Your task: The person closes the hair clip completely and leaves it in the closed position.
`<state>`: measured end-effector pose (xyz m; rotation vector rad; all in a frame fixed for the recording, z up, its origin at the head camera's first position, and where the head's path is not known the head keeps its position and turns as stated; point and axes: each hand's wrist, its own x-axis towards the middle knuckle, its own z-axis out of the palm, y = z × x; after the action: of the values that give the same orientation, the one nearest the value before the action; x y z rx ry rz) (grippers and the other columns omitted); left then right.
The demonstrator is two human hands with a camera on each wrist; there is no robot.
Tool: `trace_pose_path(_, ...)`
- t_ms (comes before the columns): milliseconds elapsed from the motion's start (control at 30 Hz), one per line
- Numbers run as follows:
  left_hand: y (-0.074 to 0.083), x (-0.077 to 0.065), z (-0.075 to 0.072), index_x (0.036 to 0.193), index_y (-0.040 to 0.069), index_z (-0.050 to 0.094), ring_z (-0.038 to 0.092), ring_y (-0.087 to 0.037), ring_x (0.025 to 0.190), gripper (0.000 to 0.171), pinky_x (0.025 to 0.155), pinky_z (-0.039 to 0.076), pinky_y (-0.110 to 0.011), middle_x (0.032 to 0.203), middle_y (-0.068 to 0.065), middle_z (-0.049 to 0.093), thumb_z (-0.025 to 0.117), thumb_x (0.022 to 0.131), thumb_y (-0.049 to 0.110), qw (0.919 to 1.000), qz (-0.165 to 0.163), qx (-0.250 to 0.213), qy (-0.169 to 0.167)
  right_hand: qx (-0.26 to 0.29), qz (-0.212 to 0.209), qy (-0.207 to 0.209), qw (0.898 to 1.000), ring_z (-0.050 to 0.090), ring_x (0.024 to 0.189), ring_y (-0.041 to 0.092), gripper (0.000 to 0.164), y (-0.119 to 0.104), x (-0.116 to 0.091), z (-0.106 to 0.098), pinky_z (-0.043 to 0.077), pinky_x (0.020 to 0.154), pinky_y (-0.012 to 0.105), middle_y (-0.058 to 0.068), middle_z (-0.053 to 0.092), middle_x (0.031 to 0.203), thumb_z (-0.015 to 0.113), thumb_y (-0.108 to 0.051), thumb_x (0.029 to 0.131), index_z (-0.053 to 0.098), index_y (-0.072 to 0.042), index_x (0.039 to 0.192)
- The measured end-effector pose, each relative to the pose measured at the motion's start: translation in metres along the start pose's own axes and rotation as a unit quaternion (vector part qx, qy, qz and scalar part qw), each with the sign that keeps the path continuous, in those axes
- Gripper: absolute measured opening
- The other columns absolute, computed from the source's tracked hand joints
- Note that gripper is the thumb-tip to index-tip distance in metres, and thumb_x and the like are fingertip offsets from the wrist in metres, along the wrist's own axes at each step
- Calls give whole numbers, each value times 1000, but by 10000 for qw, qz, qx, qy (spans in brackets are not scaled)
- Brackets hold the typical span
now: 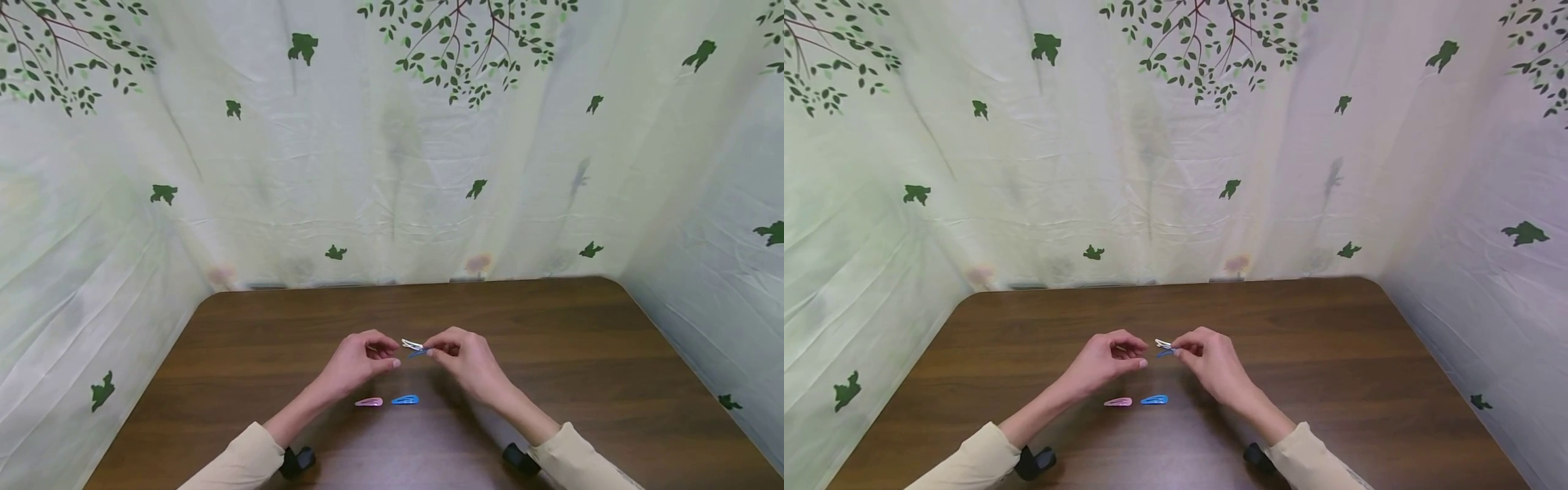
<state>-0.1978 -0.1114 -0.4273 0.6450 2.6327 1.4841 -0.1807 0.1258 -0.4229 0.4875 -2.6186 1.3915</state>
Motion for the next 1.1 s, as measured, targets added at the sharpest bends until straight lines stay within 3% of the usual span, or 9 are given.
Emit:
trace_pose_path(167,9,-2,-2,100,15,74,62,-14,79,21,72,54,-28,92,5,68,82,81,14,9997,151,-124,143,32,-195,38,9998,57,73,11,11,-7,-3,-7,49,62,27,-15,64,86,77,-13,86,77,-21,95)
trace_pose_path(367,16,-4,-3,100,15,74,63,-17,83,22,76,54,-30,94,3,67,83,80,18,9991,295,-253,140,52,-531,138,9985,57,71,8,16,-18,-9,-10,48,61,25,-15,63,85,78,-11,85,76,-24,94)
trace_pose_path(633,24,-10,-3,103,20,73,63,-27,91,28,82,53,-33,98,4,67,85,79,25,9954,911,-283,50,123,-800,178,9966,59,71,6,18,-30,-17,-11,48,59,25,-18,63,86,78,-11,85,76,-27,93)
trace_pose_path(800,30,-14,0,104,24,73,63,-19,90,25,82,52,-31,99,5,67,83,81,23,9922,1213,-292,37,120,-930,180,9954,58,73,6,17,-33,-20,-12,48,60,25,-19,63,88,77,-13,87,76,-28,95)
trace_pose_path(1100,37,-20,2,102,26,74,64,-11,87,22,81,53,-30,95,12,67,80,84,15,9906,1294,-417,175,208,-1096,266,9934,58,75,7,17,-39,-26,-14,48,62,26,-19,64,90,77,-13,87,76,-28,95)
